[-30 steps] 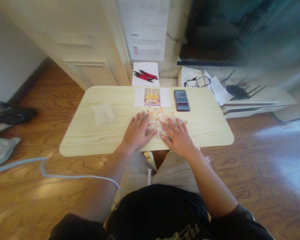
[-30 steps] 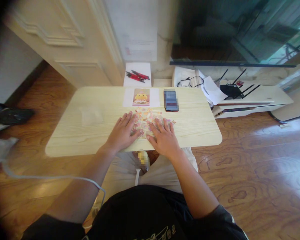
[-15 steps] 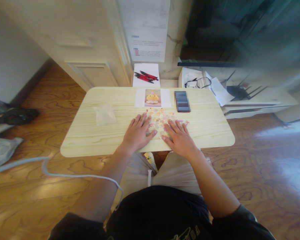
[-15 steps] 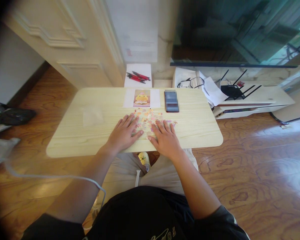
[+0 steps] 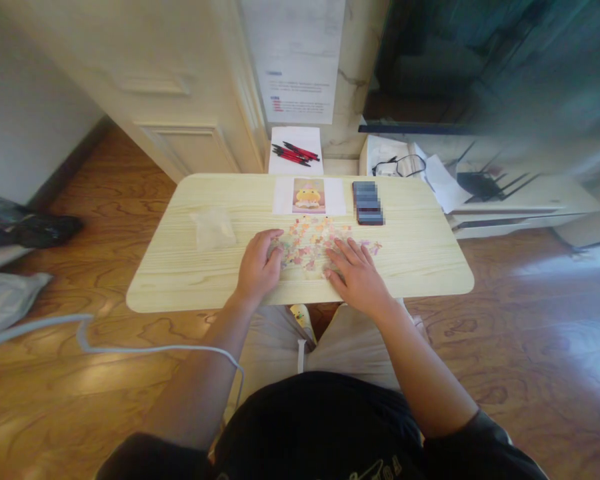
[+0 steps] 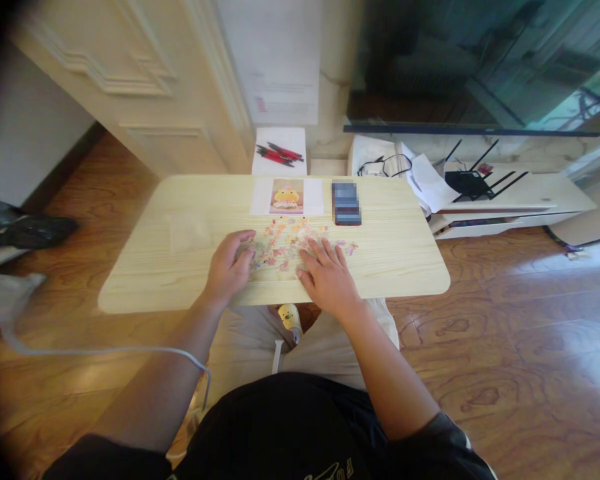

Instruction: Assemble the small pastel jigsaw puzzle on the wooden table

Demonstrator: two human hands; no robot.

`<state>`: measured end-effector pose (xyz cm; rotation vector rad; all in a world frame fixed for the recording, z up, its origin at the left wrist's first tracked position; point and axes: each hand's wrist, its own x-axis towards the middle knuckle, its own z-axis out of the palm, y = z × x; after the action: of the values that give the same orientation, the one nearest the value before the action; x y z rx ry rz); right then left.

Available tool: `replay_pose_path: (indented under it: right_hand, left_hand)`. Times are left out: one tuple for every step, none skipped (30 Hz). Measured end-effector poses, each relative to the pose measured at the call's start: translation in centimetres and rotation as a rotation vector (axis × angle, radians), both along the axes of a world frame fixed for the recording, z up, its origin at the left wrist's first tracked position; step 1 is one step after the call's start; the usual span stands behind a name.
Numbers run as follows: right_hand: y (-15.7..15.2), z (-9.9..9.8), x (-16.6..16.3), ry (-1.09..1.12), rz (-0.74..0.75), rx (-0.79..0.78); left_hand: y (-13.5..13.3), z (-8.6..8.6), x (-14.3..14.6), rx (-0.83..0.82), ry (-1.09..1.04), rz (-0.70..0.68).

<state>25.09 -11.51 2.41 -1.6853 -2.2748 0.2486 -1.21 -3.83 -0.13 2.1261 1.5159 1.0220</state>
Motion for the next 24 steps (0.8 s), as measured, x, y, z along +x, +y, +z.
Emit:
replay_pose_path:
  right_hand:
    - [0.1, -0.1, -0.1, -0.001, 0.008, -0.004]
    - [0.1, -0.2, -0.3, -0.003, 0.015, -0.009]
    - [0.2, -0.3, -0.4, -0.006, 0.020, -0.013]
    - [0.2, -0.4, -0.5, -0.008, 0.023, -0.017]
    - [0.2, -0.5, -0.6, -0.010, 0.023, -0.021]
    - [0.2, -0.5, -0.6, -0.011, 0.022, -0.024]
    - [0.2, -0.6, -0.6, -0.013, 0.023, -0.027]
    - [0.3, -0.5, -0.6, -0.014, 0.024, -0.029]
    - [0.3, -0.5, -0.6, -0.016, 0.027, -0.030]
    - [0.3, -0.5, -0.7, -0.017, 0.030, -0.031]
    - [0.3, -0.4, -0.7, -0.019, 0.032, -0.029]
    - [0.3, -0.3, -0.7, -0.020, 0.032, -0.025]
    - [0.3, -0.2, -0.8, -0.020, 0.030, -0.020]
    - [0.3, -0.1, -0.9, -0.019, 0.031, -0.013]
    - [0.2, 0.0, -1.1, -0.017, 0.031, -0.006]
    - [0.2, 0.1, -1.3, -0.015, 0.035, 0.002]
    - [0.2, 0.2, -1.5, -0.012, 0.041, 0.007]
    - [0.1, 0.3, -1.7, -0.009, 0.049, 0.012]
    - [0.0, 0.3, -1.8, -0.007, 0.056, 0.015]
    - [-0.1, 0.4, -2.0, -0.006, 0.063, 0.016]
    - [-0.2, 0.4, -2.1, -0.006, 0.070, 0.017]
    - [-0.3, 0.4, -2.2, -0.008, 0.076, 0.017]
    - [-0.4, 0.4, -2.1, -0.010, 0.080, 0.019]
    - [-0.5, 0.4, -2.1, -0.013, 0.084, 0.022]
  left_hand:
    - [0.0, 0.0, -0.1, -0.006, -0.008, -0.006]
    - [0.0, 0.0, -0.1, -0.005, -0.006, -0.014]
    - [-0.1, 0.1, 0.0, 0.000, 0.005, -0.024]
    - [-0.1, 0.2, 0.1, 0.009, 0.027, -0.039]
    - [-0.2, 0.3, 0.3, 0.021, 0.058, -0.061]
    - [-0.3, 0.5, 0.5, 0.033, 0.093, -0.088]
    - [-0.4, 0.6, 0.7, 0.043, 0.124, -0.116]
    - [-0.5, 0.7, 1.0, 0.049, 0.147, -0.143]
    - [-0.6, 0.8, 1.3, 0.052, 0.161, -0.167]
    - [-0.7, 0.9, 1.5, 0.052, 0.169, -0.190]
    - [-0.8, 0.9, 1.7, 0.051, 0.174, -0.209]
    - [-0.9, 1.0, 1.8, 0.051, 0.180, -0.227]
    - [-1.0, 1.0, 1.9, 0.051, 0.189, -0.240]
    - [-1.0, 1.0, 1.9, 0.052, 0.202, -0.251]
    - [-1.1, 1.0, 1.9, 0.051, 0.217, -0.260]
    - [-1.2, 1.0, 1.8, 0.051, 0.231, -0.271]
    - [-1.2, 1.0, 1.8, 0.051, 0.243, -0.284]
    - [-1.3, 1.0, 1.7, 0.052, 0.253, -0.299]
    - [-1.3, 1.0, 1.7, 0.055, 0.260, -0.311]
    - [-1.4, 1.0, 1.6, 0.058, 0.265, -0.321]
    - [-1.5, 1.1, 1.6, 0.060, 0.271, -0.327]
    - [-1.5, 1.1, 1.6, 0.060, 0.276, -0.329]
    - [-1.5, 1.2, 1.6, 0.058, 0.282, -0.327]
    - [-1.6, 1.2, 1.6, 0.056, 0.288, -0.325]
